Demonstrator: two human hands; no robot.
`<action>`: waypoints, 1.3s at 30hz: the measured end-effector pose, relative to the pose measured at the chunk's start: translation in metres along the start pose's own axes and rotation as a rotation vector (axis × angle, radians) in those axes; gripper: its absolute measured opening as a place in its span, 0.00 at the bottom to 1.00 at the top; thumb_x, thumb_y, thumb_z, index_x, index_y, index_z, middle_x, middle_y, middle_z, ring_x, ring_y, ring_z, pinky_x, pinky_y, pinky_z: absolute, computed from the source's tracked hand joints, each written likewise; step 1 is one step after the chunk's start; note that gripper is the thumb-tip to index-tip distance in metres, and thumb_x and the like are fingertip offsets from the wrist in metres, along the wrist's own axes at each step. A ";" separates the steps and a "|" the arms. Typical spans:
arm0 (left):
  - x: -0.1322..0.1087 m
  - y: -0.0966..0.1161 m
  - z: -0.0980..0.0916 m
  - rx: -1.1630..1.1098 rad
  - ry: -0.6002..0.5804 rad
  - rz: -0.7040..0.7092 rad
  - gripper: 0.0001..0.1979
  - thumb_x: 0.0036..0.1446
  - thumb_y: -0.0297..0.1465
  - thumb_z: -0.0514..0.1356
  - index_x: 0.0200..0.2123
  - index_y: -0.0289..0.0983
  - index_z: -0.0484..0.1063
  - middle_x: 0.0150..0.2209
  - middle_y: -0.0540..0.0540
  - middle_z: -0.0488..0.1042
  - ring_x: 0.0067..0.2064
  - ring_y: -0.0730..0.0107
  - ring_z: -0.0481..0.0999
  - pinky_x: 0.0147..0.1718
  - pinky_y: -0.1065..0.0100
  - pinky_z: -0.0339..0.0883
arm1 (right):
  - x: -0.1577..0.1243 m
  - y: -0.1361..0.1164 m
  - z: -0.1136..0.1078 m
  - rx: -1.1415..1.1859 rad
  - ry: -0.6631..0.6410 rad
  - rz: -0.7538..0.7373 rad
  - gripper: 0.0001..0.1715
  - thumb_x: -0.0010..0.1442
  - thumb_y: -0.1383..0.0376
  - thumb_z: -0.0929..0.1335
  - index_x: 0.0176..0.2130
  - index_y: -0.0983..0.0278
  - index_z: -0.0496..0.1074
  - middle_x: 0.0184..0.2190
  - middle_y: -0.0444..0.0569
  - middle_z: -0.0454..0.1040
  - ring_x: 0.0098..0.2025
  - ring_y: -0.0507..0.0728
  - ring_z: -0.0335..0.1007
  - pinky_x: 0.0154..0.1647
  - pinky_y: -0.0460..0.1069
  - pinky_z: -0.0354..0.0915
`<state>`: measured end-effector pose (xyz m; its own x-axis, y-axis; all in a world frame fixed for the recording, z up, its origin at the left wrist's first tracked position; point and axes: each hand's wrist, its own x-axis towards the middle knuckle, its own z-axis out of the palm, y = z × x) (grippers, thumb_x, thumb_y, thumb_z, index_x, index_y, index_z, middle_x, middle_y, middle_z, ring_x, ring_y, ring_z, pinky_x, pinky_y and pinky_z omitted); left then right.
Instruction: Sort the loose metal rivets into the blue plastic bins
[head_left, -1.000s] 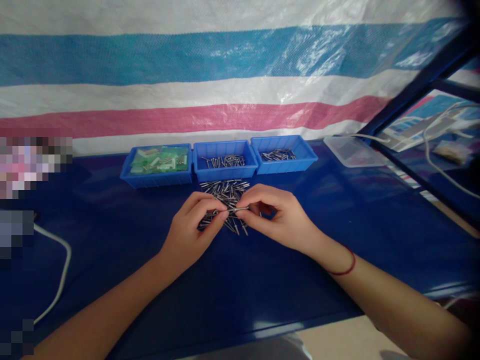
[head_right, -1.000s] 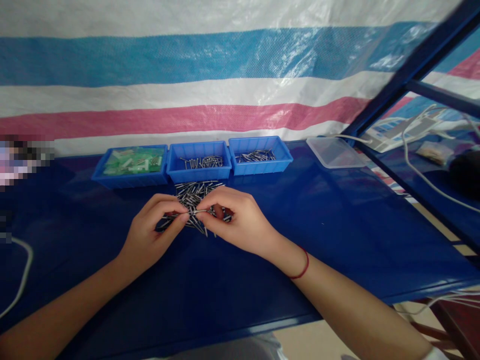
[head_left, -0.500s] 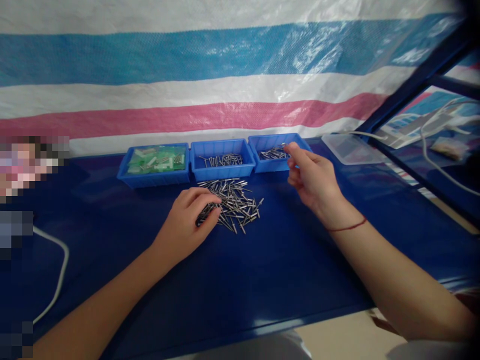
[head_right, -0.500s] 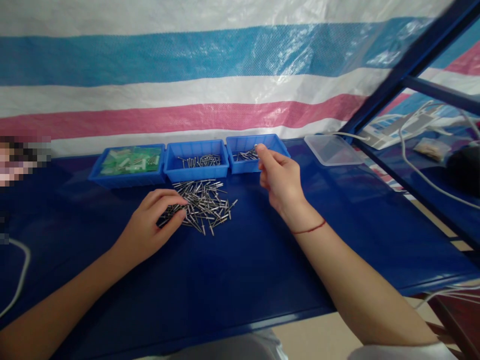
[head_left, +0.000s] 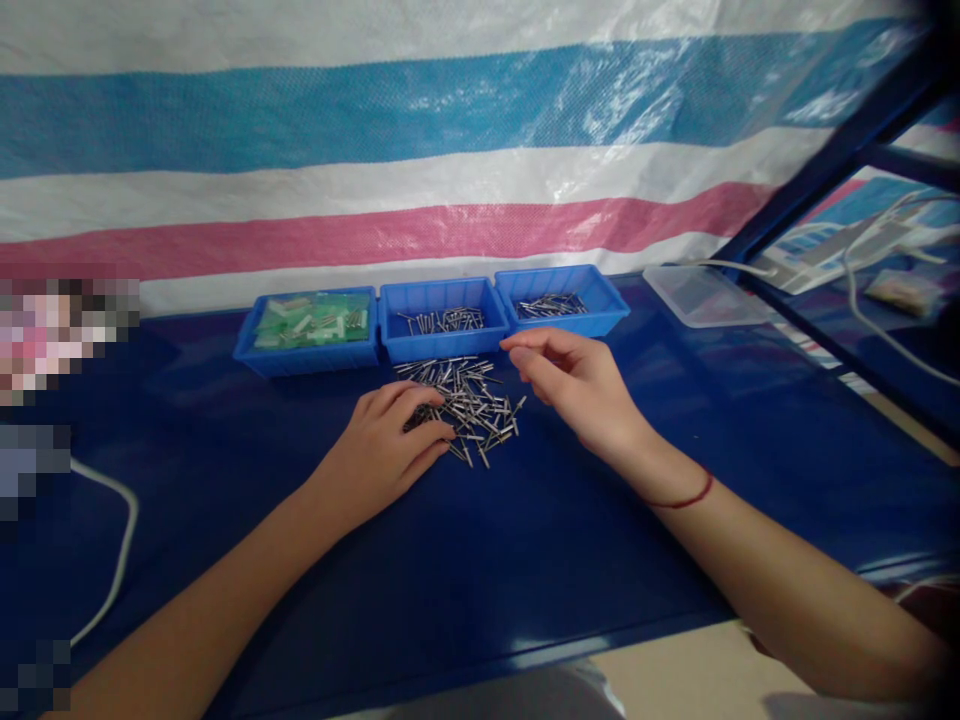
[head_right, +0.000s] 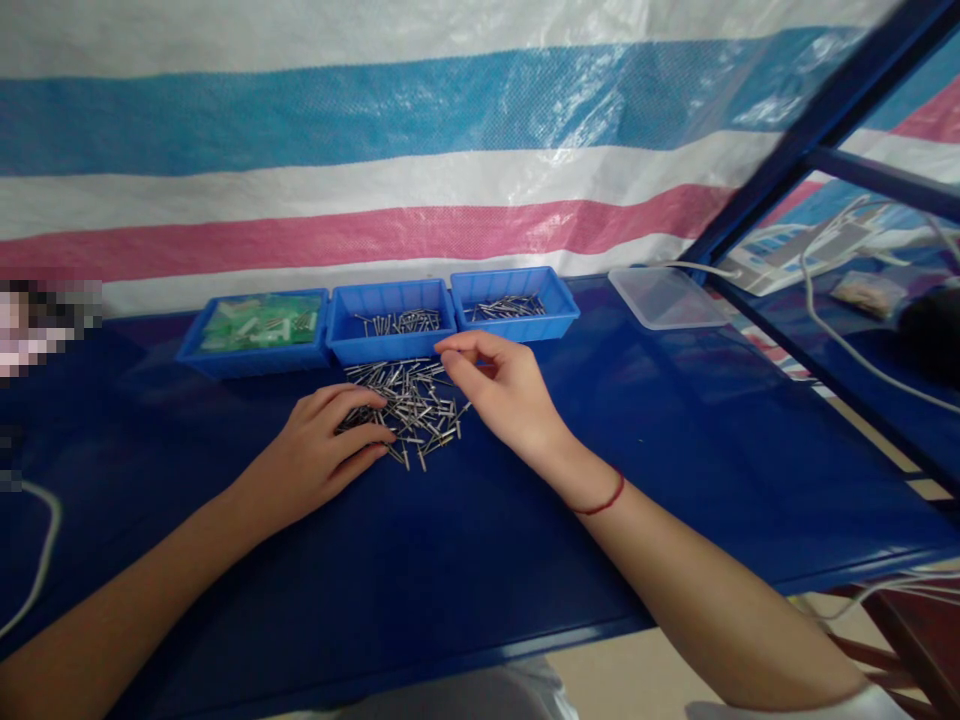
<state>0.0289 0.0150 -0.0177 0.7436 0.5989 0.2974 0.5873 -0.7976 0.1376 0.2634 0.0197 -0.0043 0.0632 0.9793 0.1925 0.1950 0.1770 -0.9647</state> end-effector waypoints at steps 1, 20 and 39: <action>0.000 0.000 0.000 0.007 0.006 0.007 0.09 0.63 0.32 0.55 0.41 0.41 0.75 0.51 0.43 0.71 0.55 0.56 0.65 0.52 0.54 0.60 | -0.002 -0.001 0.001 -0.029 -0.018 -0.024 0.10 0.57 0.62 0.68 0.37 0.65 0.76 0.23 0.42 0.67 0.23 0.47 0.58 0.22 0.44 0.56; 0.003 0.018 -0.005 -0.521 0.200 -0.234 0.03 0.63 0.29 0.56 0.39 0.38 0.70 0.35 0.50 0.71 0.39 0.70 0.72 0.40 0.68 0.64 | -0.028 -0.014 0.021 -0.016 -0.294 -0.094 0.05 0.54 0.65 0.72 0.33 0.64 0.76 0.26 0.43 0.72 0.21 0.46 0.59 0.21 0.44 0.56; 0.003 0.026 -0.006 -0.517 0.210 -0.256 0.03 0.60 0.28 0.58 0.38 0.38 0.69 0.36 0.47 0.71 0.38 0.70 0.71 0.38 0.67 0.66 | -0.033 -0.014 0.022 -0.028 -0.292 -0.165 0.02 0.56 0.68 0.69 0.33 0.63 0.73 0.29 0.45 0.71 0.23 0.48 0.61 0.22 0.45 0.56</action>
<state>0.0441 -0.0042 -0.0073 0.4898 0.7908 0.3671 0.4687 -0.5938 0.6540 0.2367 -0.0124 -0.0012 -0.2542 0.9251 0.2821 0.2060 0.3368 -0.9188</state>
